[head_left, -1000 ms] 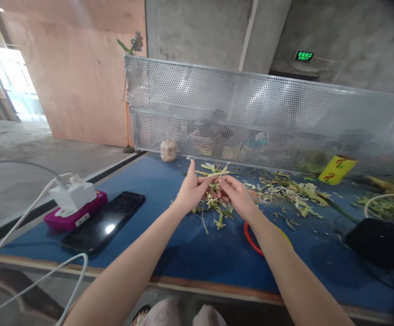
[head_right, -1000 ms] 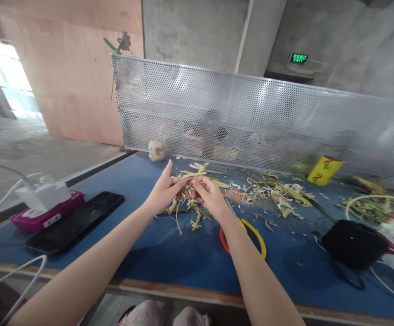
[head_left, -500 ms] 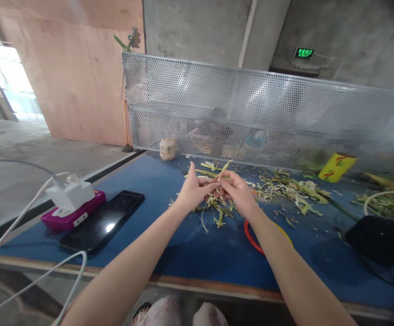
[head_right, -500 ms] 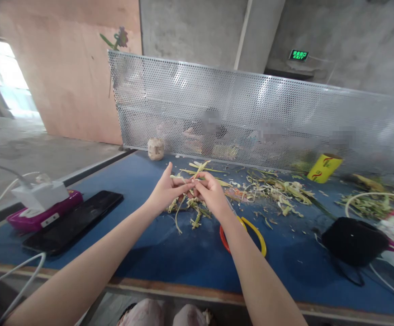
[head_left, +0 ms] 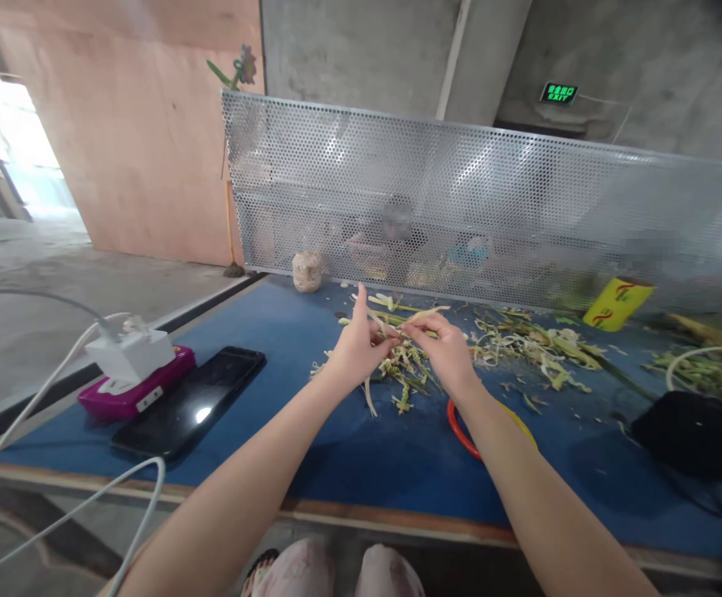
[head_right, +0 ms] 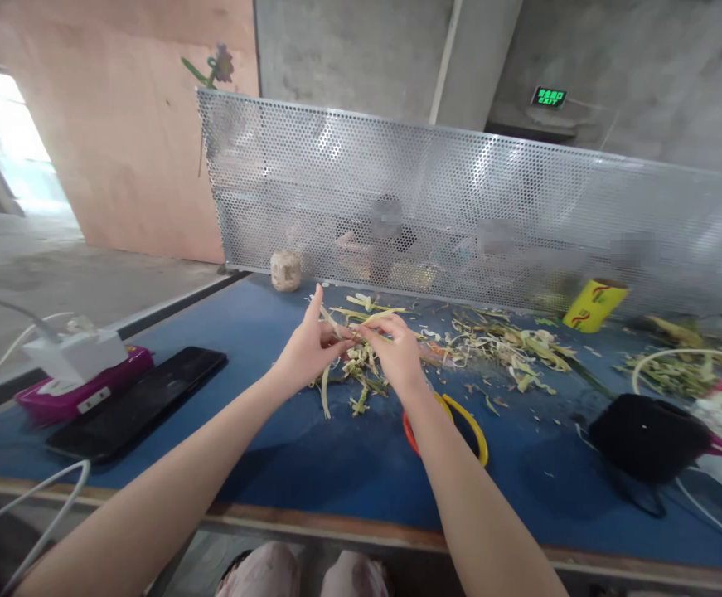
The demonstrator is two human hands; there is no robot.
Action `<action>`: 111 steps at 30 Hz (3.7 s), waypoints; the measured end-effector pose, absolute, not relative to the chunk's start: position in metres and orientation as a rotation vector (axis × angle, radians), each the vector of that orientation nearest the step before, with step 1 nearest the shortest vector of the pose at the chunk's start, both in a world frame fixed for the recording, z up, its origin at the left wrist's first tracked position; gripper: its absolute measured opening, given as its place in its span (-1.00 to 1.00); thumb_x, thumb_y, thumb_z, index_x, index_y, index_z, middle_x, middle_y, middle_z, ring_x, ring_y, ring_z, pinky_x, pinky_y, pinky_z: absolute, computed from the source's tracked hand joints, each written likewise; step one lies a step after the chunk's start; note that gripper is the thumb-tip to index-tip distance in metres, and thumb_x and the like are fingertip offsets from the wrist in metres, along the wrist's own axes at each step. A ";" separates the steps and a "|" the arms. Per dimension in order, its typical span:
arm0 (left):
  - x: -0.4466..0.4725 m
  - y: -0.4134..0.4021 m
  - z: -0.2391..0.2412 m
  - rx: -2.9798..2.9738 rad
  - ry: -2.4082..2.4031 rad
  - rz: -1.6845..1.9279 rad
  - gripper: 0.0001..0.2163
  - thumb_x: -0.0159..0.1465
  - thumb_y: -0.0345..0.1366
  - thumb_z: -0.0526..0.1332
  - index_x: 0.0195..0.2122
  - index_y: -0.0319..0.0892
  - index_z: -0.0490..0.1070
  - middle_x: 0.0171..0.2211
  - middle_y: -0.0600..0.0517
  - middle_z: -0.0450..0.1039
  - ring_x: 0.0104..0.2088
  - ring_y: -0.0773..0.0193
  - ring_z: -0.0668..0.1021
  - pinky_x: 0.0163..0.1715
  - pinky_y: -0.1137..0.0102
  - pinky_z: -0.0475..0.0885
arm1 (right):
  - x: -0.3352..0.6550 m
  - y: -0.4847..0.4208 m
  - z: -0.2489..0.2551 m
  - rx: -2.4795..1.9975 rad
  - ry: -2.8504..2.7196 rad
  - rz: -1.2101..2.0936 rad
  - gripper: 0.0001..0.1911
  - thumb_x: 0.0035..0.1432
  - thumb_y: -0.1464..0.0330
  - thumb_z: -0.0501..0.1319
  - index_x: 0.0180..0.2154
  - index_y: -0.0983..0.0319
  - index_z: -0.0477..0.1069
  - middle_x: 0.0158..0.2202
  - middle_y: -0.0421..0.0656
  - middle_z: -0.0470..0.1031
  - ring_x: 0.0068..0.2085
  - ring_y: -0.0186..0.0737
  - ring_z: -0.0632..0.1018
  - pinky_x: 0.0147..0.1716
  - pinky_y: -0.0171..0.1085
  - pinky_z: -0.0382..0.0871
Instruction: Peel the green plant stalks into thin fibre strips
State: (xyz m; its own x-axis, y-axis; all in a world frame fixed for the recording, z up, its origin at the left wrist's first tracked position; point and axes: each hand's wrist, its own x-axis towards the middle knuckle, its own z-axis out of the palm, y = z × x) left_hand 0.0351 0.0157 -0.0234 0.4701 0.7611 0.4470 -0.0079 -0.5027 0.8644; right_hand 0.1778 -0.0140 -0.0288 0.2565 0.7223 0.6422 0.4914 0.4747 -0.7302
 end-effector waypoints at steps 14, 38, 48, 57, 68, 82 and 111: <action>0.031 0.012 -0.018 1.732 0.603 1.166 -0.10 0.02 -0.43 0.22 0.21 -0.13 -0.48 -0.40 0.02 0.42 -0.52 0.38 0.46 -0.61 0.52 0.32 | 0.174 -0.018 -0.028 -1.273 -1.574 0.571 -0.74 0.07 0.13 0.03 -0.39 0.18 0.26 -0.57 -0.25 0.31 -0.52 -0.31 0.34 -0.49 -0.31 0.20; 0.027 0.016 -0.014 1.751 0.563 1.060 -0.12 0.13 -0.32 0.15 0.16 -0.20 -0.66 -0.54 0.05 0.49 -0.73 0.48 0.35 -0.72 0.58 0.20 | 0.177 -0.019 -0.027 -1.006 -1.513 0.965 -0.68 0.02 0.22 0.13 -0.16 0.18 0.28 -0.56 -0.25 0.38 -0.52 -0.33 0.40 -0.49 -0.30 0.24; 0.022 0.017 -0.013 1.756 0.778 1.391 -0.03 -0.06 -0.35 0.31 0.22 -0.14 -0.40 -0.44 -0.01 0.49 -0.52 0.33 0.48 -0.47 0.42 0.39 | 0.167 -0.022 -0.026 -1.033 -1.433 1.025 -0.72 -0.02 0.21 0.17 -0.26 0.23 0.36 -0.67 -0.29 0.28 -0.65 -0.44 0.23 -0.67 -0.38 0.03; 0.022 0.012 -0.007 1.711 0.825 1.390 -0.03 -0.11 -0.38 0.33 0.22 -0.18 -0.32 -0.60 0.07 0.46 -0.58 0.33 0.45 -0.52 0.44 0.35 | 0.169 -0.019 -0.028 -1.101 -1.417 0.891 -0.78 -0.05 0.19 0.18 -0.44 0.22 0.32 -0.61 -0.29 0.32 -0.66 -0.46 0.27 -0.65 -0.38 0.10; 0.028 0.016 -0.015 1.595 0.615 1.209 -0.02 0.04 -0.35 0.24 0.16 -0.22 -0.67 -0.27 -0.14 0.49 -0.45 0.29 0.54 -0.45 0.43 0.44 | 0.175 -0.018 -0.023 -1.003 -1.308 0.950 -0.79 -0.07 0.21 0.21 -0.41 0.22 0.36 -0.57 -0.25 0.37 -0.64 -0.43 0.30 -0.64 -0.36 0.14; 0.031 0.012 -0.013 1.566 0.470 1.033 -0.07 0.12 -0.44 0.16 0.12 0.06 -0.73 0.00 -0.21 0.30 -0.51 0.28 0.55 -0.60 0.39 0.48 | 0.173 -0.018 -0.019 -0.887 -1.399 0.908 -0.72 -0.01 0.26 0.17 -0.26 0.18 0.15 -0.58 -0.30 0.38 -0.68 -0.46 0.24 -0.67 -0.38 0.10; 0.029 0.016 -0.011 1.302 0.645 1.220 -0.16 -0.05 -0.51 0.28 0.18 -0.26 -0.21 -0.48 0.01 0.48 -0.52 0.34 0.51 -0.46 0.41 0.42 | 0.163 -0.032 -0.027 -1.100 -1.903 -0.166 -0.70 -0.02 0.51 0.09 -0.20 0.16 0.15 -0.15 -0.09 0.08 -0.38 -0.36 0.34 -0.27 -0.20 0.34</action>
